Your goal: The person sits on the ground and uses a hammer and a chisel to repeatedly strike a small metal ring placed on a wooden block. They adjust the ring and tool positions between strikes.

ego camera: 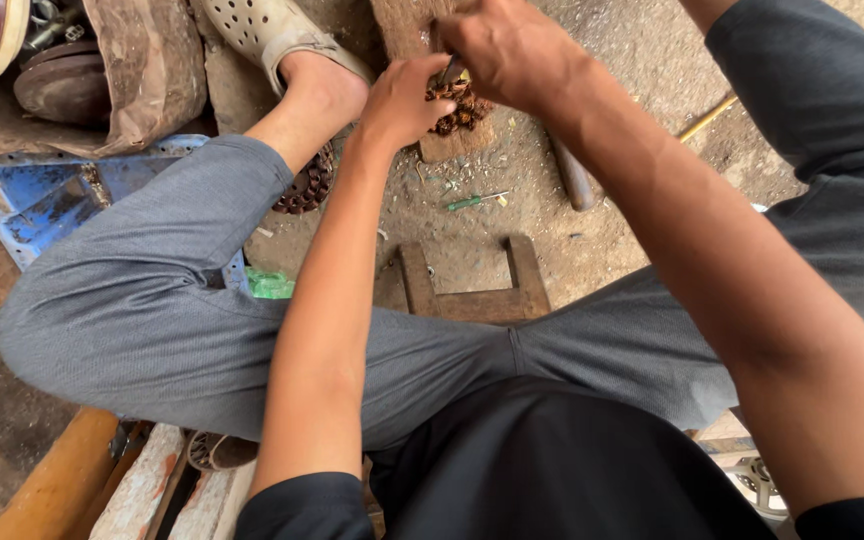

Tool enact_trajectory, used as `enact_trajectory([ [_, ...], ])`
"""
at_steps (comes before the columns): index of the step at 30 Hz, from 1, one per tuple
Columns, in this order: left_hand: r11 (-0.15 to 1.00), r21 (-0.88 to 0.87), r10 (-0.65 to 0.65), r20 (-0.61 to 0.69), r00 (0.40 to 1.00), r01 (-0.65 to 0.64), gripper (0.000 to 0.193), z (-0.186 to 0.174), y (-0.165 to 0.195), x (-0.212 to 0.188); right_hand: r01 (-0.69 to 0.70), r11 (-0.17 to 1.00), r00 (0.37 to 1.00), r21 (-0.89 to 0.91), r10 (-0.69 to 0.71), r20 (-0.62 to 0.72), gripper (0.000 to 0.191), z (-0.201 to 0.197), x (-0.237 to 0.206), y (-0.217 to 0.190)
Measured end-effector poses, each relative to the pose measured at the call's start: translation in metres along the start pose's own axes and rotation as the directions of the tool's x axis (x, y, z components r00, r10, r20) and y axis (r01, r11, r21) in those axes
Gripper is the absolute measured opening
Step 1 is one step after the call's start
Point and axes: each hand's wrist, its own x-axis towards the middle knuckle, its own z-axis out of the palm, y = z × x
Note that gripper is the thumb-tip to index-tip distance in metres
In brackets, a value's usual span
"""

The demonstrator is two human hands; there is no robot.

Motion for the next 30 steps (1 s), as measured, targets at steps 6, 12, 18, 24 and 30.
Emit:
enact_trajectory([
  [6,1.0,-0.009,0.016,0.295,0.955,-0.014,0.033,-0.015,0.011,0.03,-0.136,0.988,0.981,-0.077,0.146,0.131,0.025,0.002,-0.005,0.002],
  [12,0.995,-0.045,0.102,0.297,0.949,-0.093,0.019,-0.014,0.001,0.036,-0.03,0.983,1.0,-0.181,0.028,-0.012,0.048,0.006,0.001,-0.009],
  [18,0.96,-0.108,0.279,0.246,0.928,-0.26,0.011,-0.009,-0.015,0.039,-0.012,0.99,0.998,-0.141,0.022,0.063,0.036,0.007,0.005,-0.007],
  [24,0.979,-0.12,0.199,0.357,0.912,-0.166,0.024,-0.017,-0.007,0.036,-0.317,0.275,0.822,0.907,0.556,0.119,0.051,0.036,-0.03,0.038],
  [30,0.991,-0.052,0.133,0.35,0.927,-0.122,0.03,-0.017,0.003,0.034,-0.964,0.014,0.084,0.264,0.964,0.253,0.082,0.125,-0.127,0.058],
])
